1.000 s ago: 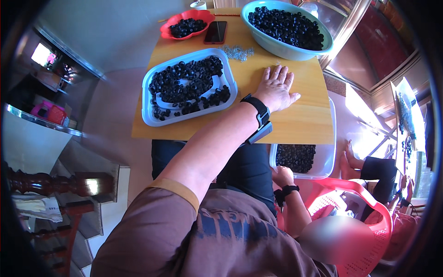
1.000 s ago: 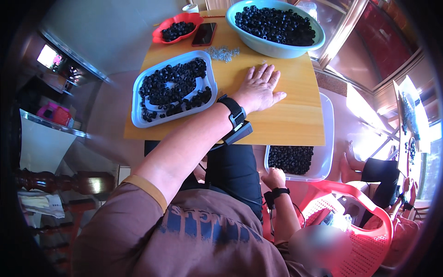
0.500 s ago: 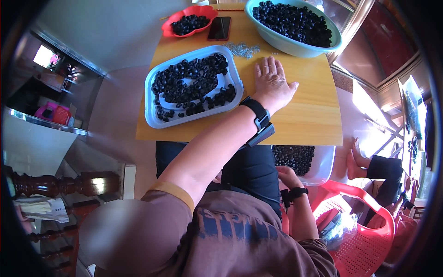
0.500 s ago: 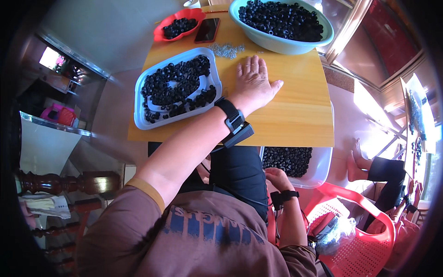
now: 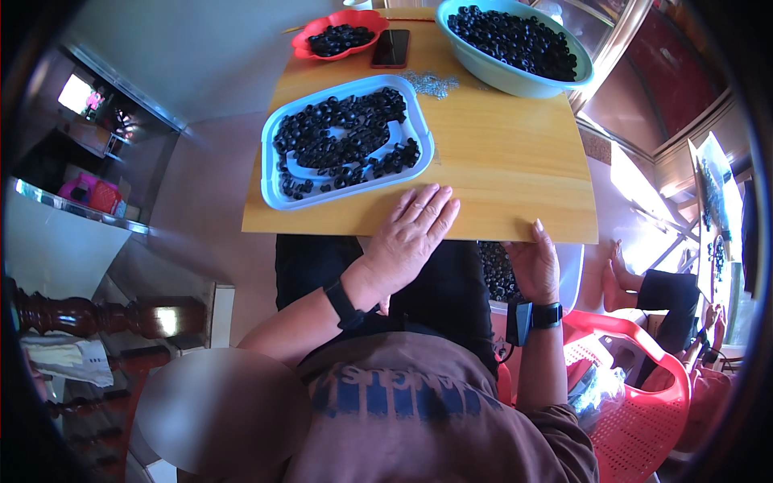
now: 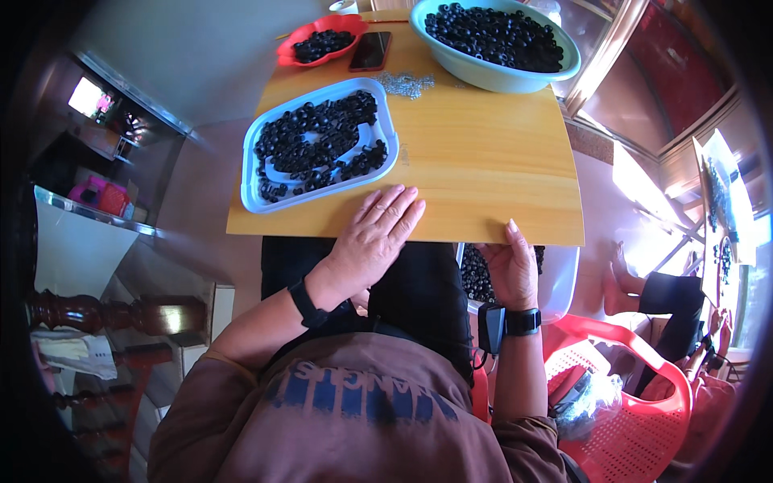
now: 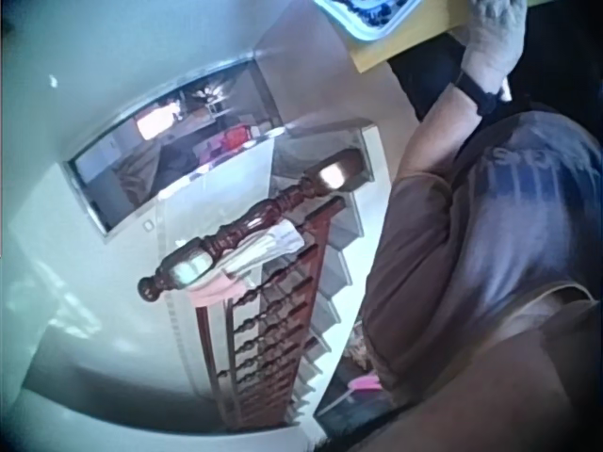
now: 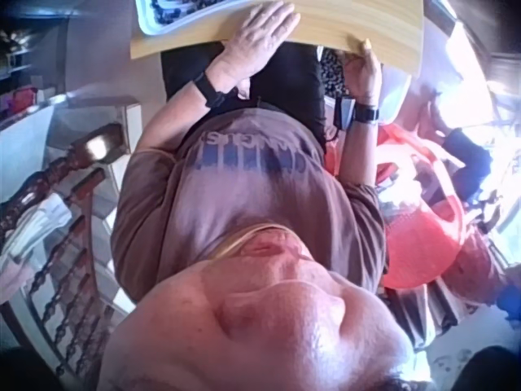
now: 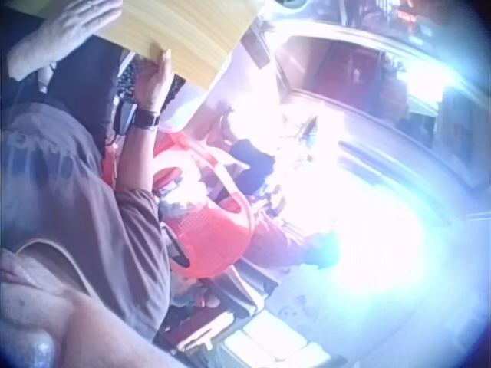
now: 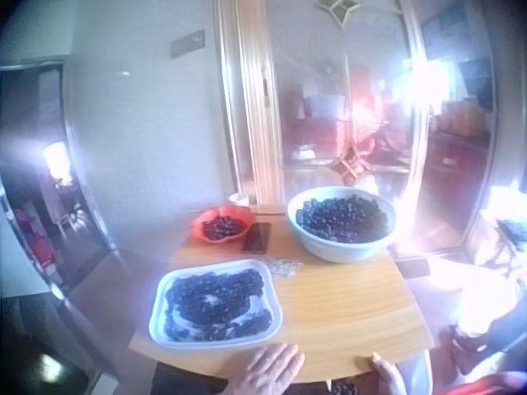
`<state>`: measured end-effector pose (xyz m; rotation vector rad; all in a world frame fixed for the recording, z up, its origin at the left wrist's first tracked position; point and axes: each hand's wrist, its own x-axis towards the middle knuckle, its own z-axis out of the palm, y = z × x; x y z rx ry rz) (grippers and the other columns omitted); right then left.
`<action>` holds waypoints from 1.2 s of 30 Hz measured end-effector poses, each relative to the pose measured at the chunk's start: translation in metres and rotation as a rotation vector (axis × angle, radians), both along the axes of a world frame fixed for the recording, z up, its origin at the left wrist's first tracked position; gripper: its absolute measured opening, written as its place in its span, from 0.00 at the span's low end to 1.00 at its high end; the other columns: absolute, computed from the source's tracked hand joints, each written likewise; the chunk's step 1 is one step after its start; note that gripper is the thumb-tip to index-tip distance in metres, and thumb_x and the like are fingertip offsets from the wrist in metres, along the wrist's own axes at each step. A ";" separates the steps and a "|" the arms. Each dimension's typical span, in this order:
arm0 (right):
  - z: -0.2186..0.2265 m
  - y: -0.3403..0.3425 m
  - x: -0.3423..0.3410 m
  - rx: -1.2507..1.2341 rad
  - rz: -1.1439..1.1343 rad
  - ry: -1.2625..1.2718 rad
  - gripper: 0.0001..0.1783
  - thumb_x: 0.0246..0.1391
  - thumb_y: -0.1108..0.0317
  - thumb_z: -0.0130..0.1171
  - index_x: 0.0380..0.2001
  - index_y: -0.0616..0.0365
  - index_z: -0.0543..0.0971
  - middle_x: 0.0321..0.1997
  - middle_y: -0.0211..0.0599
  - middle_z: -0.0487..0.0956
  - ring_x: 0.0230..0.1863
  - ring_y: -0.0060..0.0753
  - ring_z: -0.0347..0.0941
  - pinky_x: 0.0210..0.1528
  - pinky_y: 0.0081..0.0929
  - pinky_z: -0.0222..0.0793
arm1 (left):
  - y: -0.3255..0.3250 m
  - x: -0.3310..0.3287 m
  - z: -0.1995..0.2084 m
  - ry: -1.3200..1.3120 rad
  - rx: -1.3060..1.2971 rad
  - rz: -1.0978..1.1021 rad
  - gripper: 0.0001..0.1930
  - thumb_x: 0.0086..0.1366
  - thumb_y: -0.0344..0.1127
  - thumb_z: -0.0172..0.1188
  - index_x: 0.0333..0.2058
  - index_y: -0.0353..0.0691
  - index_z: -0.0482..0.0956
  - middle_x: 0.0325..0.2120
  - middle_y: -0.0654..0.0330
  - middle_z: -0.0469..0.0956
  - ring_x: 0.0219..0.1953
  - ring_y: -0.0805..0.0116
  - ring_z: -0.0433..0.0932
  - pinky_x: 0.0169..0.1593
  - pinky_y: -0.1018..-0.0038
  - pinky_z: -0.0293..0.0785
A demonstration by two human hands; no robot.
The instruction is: Assembling small black plastic components by inserting metal rings into them.
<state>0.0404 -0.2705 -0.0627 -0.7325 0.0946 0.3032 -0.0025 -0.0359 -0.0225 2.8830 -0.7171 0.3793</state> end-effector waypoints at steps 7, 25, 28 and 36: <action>0.000 -0.004 -0.020 -0.087 0.055 -0.021 0.17 0.57 0.64 0.51 0.47 0.59 0.69 0.42 0.38 0.77 0.40 0.32 0.76 0.43 0.32 0.72 | 0.010 -0.007 -0.007 -0.187 -0.013 -0.013 0.22 0.58 0.31 0.45 0.53 0.35 0.65 0.53 0.52 0.65 0.58 0.58 0.63 0.61 0.64 0.56; 0.028 -0.020 -0.026 -0.207 0.256 0.191 0.17 0.55 0.63 0.53 0.44 0.63 0.72 0.38 0.43 0.78 0.36 0.35 0.77 0.42 0.34 0.72 | 0.022 0.009 0.034 0.027 0.055 -0.202 0.17 0.58 0.32 0.49 0.47 0.35 0.72 0.48 0.52 0.71 0.53 0.57 0.68 0.54 0.67 0.67; 0.054 -0.041 -0.015 -0.610 0.780 0.111 0.18 0.56 0.61 0.53 0.40 0.66 0.75 0.34 0.44 0.79 0.35 0.33 0.77 0.41 0.30 0.72 | 0.025 0.013 0.034 0.058 0.009 -0.210 0.17 0.57 0.31 0.50 0.45 0.35 0.73 0.48 0.53 0.72 0.53 0.58 0.69 0.54 0.67 0.67; 0.116 0.032 0.083 -1.511 0.133 -0.628 0.10 0.47 0.72 0.58 0.34 0.63 0.77 0.28 0.37 0.78 0.27 0.22 0.74 0.30 0.20 0.68 | 0.034 0.018 0.037 0.197 -0.225 -0.217 0.18 0.48 0.31 0.60 0.41 0.34 0.76 0.46 0.54 0.73 0.51 0.59 0.70 0.52 0.66 0.68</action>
